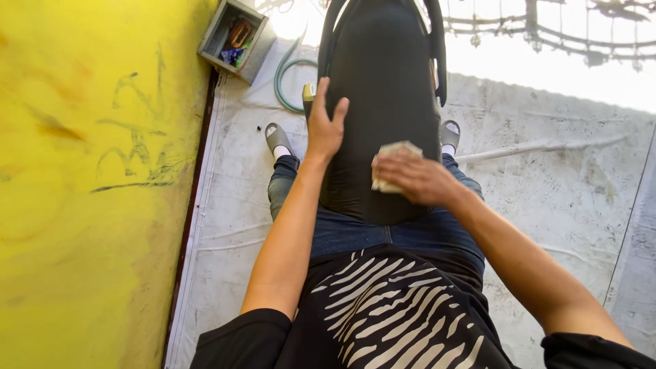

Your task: The person cleans the underside of a scooter seat with a cloth, then flips the seat over and wipes the top surface. The person sits on the floor while continuing to wipe the seat.

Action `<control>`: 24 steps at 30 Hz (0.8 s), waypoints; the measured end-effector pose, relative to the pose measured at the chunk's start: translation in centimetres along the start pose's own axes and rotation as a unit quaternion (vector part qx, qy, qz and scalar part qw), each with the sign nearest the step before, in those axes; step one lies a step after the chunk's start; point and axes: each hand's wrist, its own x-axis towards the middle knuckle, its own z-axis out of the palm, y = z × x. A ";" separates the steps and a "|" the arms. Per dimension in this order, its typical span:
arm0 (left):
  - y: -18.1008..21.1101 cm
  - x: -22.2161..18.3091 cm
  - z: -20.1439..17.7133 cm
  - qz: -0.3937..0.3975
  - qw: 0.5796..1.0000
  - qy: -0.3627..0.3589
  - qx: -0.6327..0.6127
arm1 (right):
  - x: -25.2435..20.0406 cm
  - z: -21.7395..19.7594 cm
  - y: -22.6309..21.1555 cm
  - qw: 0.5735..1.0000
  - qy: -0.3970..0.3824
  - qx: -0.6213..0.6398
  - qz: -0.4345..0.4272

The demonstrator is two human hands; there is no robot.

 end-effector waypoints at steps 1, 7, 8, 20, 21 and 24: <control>0.3 -0.1 0.8 0.003 1.000 -0.003 -0.001 | 0.6 -1.0 2.6 1.000 0.001 -0.003 0.002; 0.3 -1.3 2.2 0.018 0.985 0.027 0.168 | 2.6 -1.6 12.8 0.910 0.118 -0.084 0.389; 0.3 -1.4 1.7 0.016 0.988 0.030 0.154 | 3.2 -0.4 12.6 0.913 0.182 -0.060 0.361; 4.0 -5.7 5.3 0.250 0.856 -0.089 0.444 | -0.3 -1.7 -7.1 0.902 0.180 0.130 0.371; 4.9 -7.6 5.7 0.290 0.838 -0.144 0.439 | -0.8 -1.2 -8.5 0.852 0.260 0.151 0.429; 3.8 -13.4 8.5 0.342 0.860 -0.222 0.307 | -4.6 -1.6 -7.6 0.805 0.314 0.044 0.501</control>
